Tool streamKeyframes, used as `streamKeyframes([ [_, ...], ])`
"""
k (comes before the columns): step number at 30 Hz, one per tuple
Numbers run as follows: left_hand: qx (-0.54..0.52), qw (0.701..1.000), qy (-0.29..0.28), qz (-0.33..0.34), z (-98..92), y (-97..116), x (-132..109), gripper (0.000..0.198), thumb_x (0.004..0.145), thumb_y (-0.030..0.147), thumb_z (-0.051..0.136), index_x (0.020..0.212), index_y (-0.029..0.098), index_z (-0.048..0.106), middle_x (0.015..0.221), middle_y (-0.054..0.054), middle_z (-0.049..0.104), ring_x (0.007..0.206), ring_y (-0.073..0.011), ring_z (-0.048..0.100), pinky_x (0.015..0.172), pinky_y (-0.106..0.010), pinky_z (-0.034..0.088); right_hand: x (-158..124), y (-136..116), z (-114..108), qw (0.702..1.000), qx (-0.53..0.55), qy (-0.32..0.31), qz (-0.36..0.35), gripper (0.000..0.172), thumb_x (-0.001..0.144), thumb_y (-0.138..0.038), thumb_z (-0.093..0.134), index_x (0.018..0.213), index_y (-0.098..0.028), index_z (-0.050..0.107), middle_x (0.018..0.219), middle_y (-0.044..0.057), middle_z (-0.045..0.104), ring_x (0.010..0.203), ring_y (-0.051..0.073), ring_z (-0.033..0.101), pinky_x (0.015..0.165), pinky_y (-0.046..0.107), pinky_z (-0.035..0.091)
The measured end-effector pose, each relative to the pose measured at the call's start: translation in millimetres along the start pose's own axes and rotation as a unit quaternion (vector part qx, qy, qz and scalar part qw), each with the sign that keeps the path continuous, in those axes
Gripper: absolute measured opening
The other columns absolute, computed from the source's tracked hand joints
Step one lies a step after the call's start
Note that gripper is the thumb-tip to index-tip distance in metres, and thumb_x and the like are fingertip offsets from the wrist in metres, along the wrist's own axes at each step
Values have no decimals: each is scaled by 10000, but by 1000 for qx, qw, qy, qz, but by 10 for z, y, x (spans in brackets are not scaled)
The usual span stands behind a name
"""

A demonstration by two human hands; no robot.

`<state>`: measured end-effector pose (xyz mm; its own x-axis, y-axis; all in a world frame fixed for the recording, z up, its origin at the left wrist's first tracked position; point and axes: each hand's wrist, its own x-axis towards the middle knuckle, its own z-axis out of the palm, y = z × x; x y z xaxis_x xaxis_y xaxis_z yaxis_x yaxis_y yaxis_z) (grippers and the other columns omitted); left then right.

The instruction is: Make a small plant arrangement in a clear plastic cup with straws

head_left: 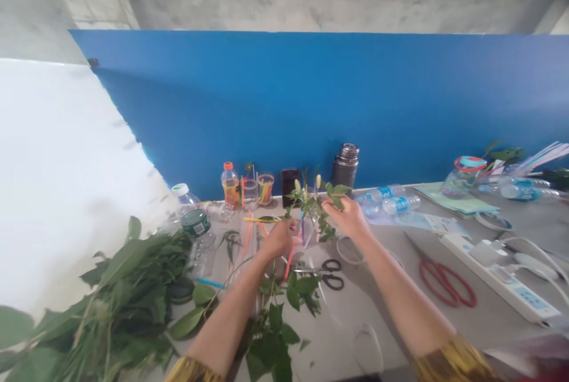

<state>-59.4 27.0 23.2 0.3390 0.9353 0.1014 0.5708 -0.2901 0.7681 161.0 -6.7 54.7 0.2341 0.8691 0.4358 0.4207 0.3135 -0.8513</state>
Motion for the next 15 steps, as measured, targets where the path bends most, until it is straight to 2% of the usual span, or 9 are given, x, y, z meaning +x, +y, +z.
streamKeyframes([
  [4,14,999,-16,40,187,-156,108,503,610,150,777,1107,169,703,1101,-114,725,1034,-289,653,922,-391,488,26,238,23,989,110,24,94,267,706,-455,745,799,-205,734,995,92,768,921,269,689,821,392,536],
  [8,0,998,5,61,258,-246,181,678,592,182,815,1251,211,658,1293,-129,665,1280,-351,544,1097,-477,394,3,305,66,976,182,6,119,292,648,-469,811,718,-209,699,995,93,769,926,260,696,777,377,558],
  [12,-28,996,-5,86,337,-314,232,706,593,177,833,1275,194,649,1308,-143,659,1309,-370,527,1126,-504,377,-11,301,124,966,212,-2,152,323,615,-469,828,740,-194,714,929,85,766,906,243,702,726,340,558],
  [15,-36,996,0,79,395,-342,255,768,600,183,846,1330,206,610,1366,-148,628,1339,-367,512,1150,-502,361,-21,323,159,951,242,-9,191,345,565,-467,839,707,-187,698,867,76,757,840,225,701,657,299,543],
])
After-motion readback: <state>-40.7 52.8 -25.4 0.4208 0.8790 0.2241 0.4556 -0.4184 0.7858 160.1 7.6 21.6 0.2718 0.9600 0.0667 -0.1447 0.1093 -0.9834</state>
